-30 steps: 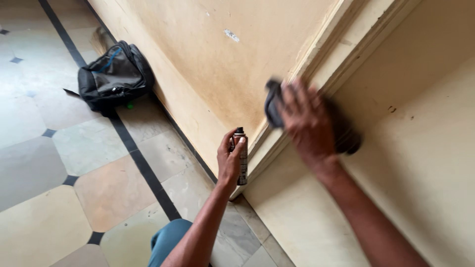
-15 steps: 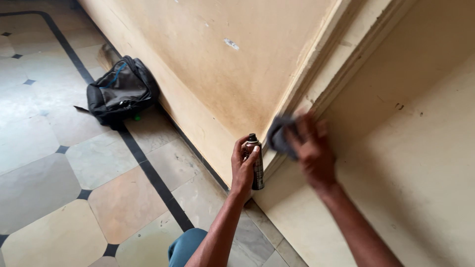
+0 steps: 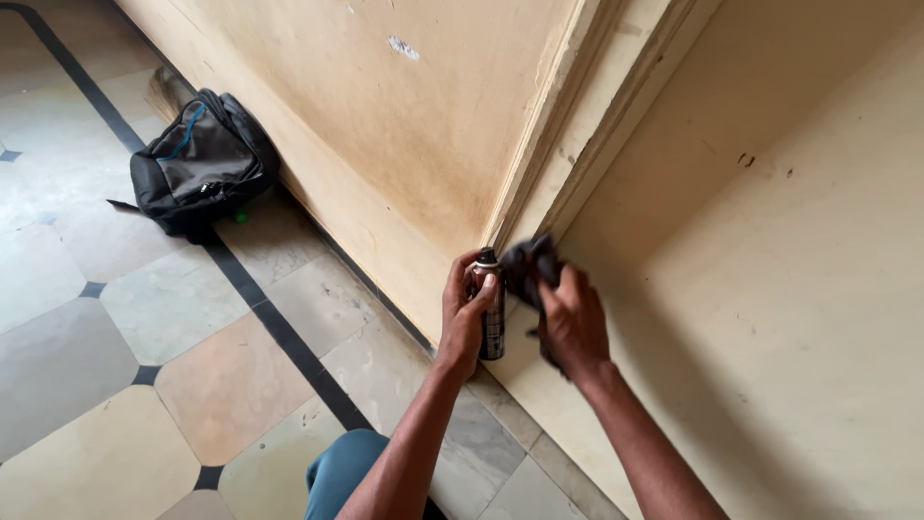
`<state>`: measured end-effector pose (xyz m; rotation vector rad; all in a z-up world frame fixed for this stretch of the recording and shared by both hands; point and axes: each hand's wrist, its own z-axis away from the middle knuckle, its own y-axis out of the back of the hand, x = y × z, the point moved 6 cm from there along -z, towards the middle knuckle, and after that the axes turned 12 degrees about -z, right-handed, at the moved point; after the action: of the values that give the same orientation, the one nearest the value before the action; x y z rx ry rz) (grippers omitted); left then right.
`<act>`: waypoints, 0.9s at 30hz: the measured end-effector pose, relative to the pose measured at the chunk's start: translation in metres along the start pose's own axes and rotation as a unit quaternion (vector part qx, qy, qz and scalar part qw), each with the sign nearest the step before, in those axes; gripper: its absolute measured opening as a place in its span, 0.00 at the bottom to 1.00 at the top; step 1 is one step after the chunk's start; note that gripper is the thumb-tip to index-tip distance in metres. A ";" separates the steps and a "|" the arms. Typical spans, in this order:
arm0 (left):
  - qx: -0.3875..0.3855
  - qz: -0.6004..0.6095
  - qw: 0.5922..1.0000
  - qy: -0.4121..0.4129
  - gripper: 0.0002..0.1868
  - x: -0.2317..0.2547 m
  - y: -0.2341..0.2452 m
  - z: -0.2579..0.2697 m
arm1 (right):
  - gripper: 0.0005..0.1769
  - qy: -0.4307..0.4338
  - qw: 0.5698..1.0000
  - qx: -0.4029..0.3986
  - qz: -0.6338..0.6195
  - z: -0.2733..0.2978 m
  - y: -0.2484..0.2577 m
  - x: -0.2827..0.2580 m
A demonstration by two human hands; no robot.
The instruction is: The person kneels on the floor and repeatedly sprays a cleaning solution onto a light-colored door while wiping the surface with a gray cloth. The person alternates between spraying and wiping, focusing on the lower and middle sections of the door.
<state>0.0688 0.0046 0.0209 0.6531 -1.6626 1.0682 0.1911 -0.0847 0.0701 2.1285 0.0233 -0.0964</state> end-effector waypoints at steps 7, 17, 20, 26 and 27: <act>0.000 -0.014 0.999 -0.031 0.19 0.004 -0.002 -0.001 | 0.43 -0.033 0.999 0.011 0.014 -0.009 0.033 0.013; 0.004 -0.007 1.000 -0.027 0.19 0.000 -0.002 -0.002 | 0.28 0.025 0.979 0.199 -0.029 -0.058 0.077 -0.006; 0.014 0.013 1.000 -0.004 0.19 -0.001 0.004 -0.006 | 0.29 0.010 0.985 0.170 -0.007 -0.032 0.037 -0.012; 0.040 -0.001 0.999 -0.023 0.18 0.002 0.009 -0.003 | 0.49 -0.014 0.999 -0.041 -0.012 0.017 -0.023 -0.008; 0.042 -0.013 0.999 -0.021 0.19 0.002 0.009 -0.003 | 0.45 -0.026 0.999 -0.043 -0.022 0.018 -0.021 -0.005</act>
<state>0.0622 0.0114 0.0204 0.7543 -1.6477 1.1161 0.1843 -0.0887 0.0437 2.0396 0.0415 -0.1738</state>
